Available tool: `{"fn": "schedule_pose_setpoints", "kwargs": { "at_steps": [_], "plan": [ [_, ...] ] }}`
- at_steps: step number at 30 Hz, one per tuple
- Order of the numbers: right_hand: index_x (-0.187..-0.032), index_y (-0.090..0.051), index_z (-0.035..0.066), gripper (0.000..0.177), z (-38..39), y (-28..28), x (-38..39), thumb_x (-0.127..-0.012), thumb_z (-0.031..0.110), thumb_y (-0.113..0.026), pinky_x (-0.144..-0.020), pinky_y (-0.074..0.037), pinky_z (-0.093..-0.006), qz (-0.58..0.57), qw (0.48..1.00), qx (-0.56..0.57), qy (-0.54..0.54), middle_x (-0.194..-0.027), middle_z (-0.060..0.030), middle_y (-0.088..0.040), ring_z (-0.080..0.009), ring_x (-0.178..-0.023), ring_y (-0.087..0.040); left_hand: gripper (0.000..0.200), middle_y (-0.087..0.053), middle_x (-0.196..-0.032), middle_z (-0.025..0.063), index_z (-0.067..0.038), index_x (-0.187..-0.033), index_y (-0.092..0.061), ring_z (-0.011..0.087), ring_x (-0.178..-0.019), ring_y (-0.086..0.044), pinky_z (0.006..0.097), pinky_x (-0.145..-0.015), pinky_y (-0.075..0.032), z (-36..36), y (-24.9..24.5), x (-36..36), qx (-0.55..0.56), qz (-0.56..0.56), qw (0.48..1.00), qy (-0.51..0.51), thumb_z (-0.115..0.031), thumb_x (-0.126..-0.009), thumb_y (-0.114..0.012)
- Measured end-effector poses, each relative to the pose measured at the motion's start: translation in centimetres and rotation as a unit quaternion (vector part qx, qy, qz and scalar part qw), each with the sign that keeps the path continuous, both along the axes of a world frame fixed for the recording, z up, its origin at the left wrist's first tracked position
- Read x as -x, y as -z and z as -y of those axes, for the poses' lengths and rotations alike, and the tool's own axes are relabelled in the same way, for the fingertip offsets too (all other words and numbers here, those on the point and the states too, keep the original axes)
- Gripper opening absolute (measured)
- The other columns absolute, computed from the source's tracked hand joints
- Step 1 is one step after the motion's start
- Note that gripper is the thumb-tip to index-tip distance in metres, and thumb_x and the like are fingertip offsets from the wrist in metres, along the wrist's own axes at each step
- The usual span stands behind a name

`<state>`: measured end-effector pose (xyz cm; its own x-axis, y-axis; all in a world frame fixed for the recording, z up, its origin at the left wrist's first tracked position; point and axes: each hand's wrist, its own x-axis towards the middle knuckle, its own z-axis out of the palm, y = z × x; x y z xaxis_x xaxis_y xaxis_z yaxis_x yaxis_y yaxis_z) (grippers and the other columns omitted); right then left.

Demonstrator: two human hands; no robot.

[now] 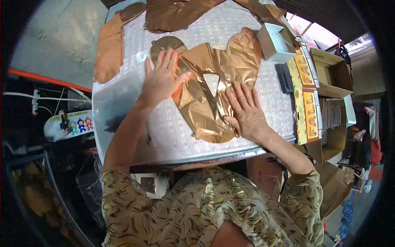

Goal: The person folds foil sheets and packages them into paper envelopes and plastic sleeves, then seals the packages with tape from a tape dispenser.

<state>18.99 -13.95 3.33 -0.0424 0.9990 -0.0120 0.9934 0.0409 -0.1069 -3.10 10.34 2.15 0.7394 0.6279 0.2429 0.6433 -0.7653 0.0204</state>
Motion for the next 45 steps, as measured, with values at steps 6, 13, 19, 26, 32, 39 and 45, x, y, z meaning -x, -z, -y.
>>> {"fn": "schedule_pose_setpoints", "kwargs": {
  "at_steps": [6,13,19,26,32,39,45],
  "plan": [
    [-0.162,-0.024,0.008,0.080,2.7,0.1,2.2,-0.102,0.053,-0.049,-0.124,-0.014,-0.0574,0.015,0.999,-0.011,0.033,-0.168,-0.0209,-0.017,-0.0403,-0.155,-0.016,0.086,-0.034,-0.163,0.0167,-0.002,-0.154,-0.038,0.0358,-0.151,-0.030,0.0673,-0.119,-0.015,0.6,-0.2,1.9,0.037,0.002,0.998,-0.055,-0.064,-0.096,-0.052],
    [-0.161,-0.024,0.005,0.072,4.4,-0.2,3.6,-0.106,0.047,-0.045,-0.125,-0.012,-0.0578,-0.069,0.997,-0.015,0.028,-0.168,-0.0205,-0.018,-0.0397,-0.156,-0.016,0.084,-0.026,-0.167,0.0204,-0.001,-0.160,-0.026,0.0341,-0.156,-0.020,0.0631,-0.122,-0.010,6.3,-1.3,2.4,0.052,0.005,0.998,-0.019,-0.060,-0.103,-0.042],
    [-0.161,-0.029,0.012,0.057,6.0,0.1,-1.1,-0.109,0.029,-0.041,-0.125,-0.016,-0.0569,0.000,0.988,-0.081,0.128,-0.168,-0.0148,-0.026,-0.0368,-0.155,-0.022,0.098,-0.010,-0.170,0.0215,-0.002,-0.162,-0.018,0.0353,-0.158,-0.008,0.0597,-0.125,-0.004,15.2,-1.5,0.2,0.118,-0.073,0.988,0.064,-0.074,-0.098,-0.037],
    [-0.155,-0.041,0.010,0.051,6.1,2.5,-7.2,-0.105,0.016,-0.046,-0.123,-0.026,-0.0528,0.068,0.975,-0.113,0.177,-0.162,-0.0113,-0.039,-0.0328,-0.152,-0.033,0.118,-0.011,-0.170,0.0212,-0.004,-0.163,-0.017,0.0353,-0.158,-0.006,0.0599,-0.125,-0.003,17.2,-0.2,-0.1,0.159,-0.031,0.985,0.067,-0.083,-0.084,-0.053],
    [-0.161,-0.032,0.013,0.062,-0.8,1.0,0.7,-0.104,0.027,-0.053,-0.124,-0.018,-0.0567,-0.045,0.981,-0.187,0.000,-0.167,-0.0139,-0.028,-0.0345,-0.154,-0.025,0.089,-0.007,-0.171,0.0164,-0.005,-0.162,-0.020,0.0300,-0.159,-0.006,0.0530,-0.128,-0.011,14.4,-2.4,1.9,0.223,0.014,0.973,0.061,-0.061,-0.100,-0.049],
    [-0.160,-0.031,0.012,0.068,-5.4,1.4,5.5,-0.105,0.046,-0.048,-0.123,-0.019,-0.0577,0.009,0.995,-0.093,0.021,-0.167,-0.0160,-0.026,-0.0380,-0.154,-0.024,0.023,-0.070,-0.108,0.0218,-0.001,-0.104,-0.074,0.0388,-0.103,-0.066,0.0488,-0.092,-0.052,-4.2,-1.0,9.0,0.039,0.312,0.945,-0.094,-0.018,-0.091,-0.068],
    [-0.161,-0.029,0.011,0.069,-5.4,1.2,6.3,-0.105,0.044,-0.050,-0.122,-0.017,-0.0602,0.010,0.996,-0.076,0.034,-0.167,-0.0176,-0.027,-0.0395,-0.153,-0.024,0.027,-0.067,-0.116,0.0161,-0.008,-0.083,-0.079,0.0359,-0.114,-0.060,0.0469,-0.096,-0.049,-11.8,1.3,8.7,0.050,0.243,0.958,-0.147,-0.034,-0.078,-0.083]
  ]
}}
